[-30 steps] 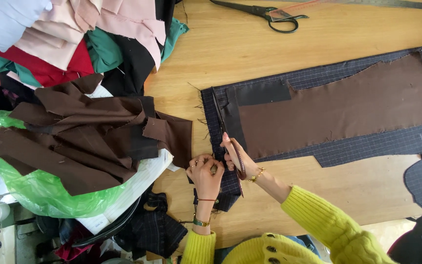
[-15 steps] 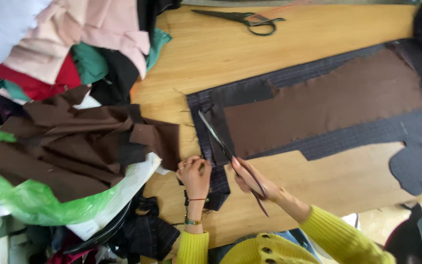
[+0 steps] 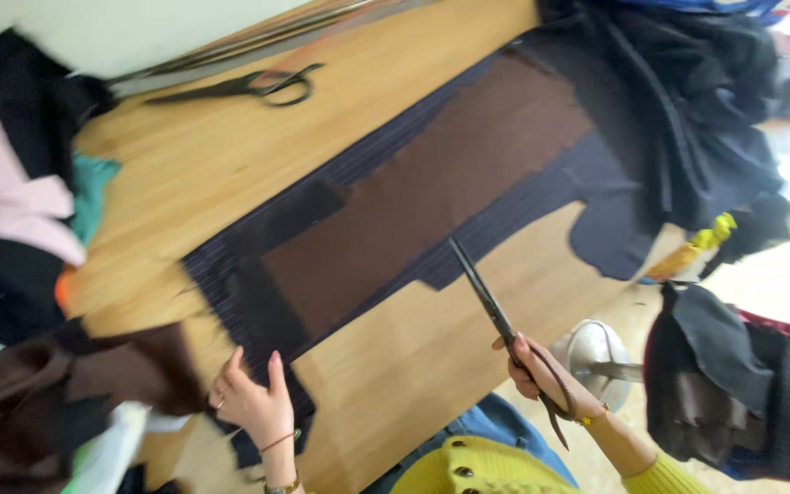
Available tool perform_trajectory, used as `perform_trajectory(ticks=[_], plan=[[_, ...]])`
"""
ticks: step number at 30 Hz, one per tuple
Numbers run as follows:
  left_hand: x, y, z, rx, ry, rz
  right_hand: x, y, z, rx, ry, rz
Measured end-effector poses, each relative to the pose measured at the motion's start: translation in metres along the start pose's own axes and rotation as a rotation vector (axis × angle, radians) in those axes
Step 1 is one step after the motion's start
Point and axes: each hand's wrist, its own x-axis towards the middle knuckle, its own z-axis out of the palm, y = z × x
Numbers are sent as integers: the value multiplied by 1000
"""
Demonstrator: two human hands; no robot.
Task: Cutting fabric along the edge of a pattern using scissors
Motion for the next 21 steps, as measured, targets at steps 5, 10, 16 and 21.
perform_trajectory(ticks=[5, 10, 16, 21], plan=[[-19, 106, 31, -54, -14, 214, 8, 2, -99, 134, 88, 29], [-54, 250, 83, -195, -246, 292, 14, -10, -188, 219, 116, 42], [-67, 388, 163, -384, -358, 597, -11, -61, -242, 147, 139, -33], [-49, 446, 222, -305, -244, 931, -6, -75, -272, 149, 87, 138]])
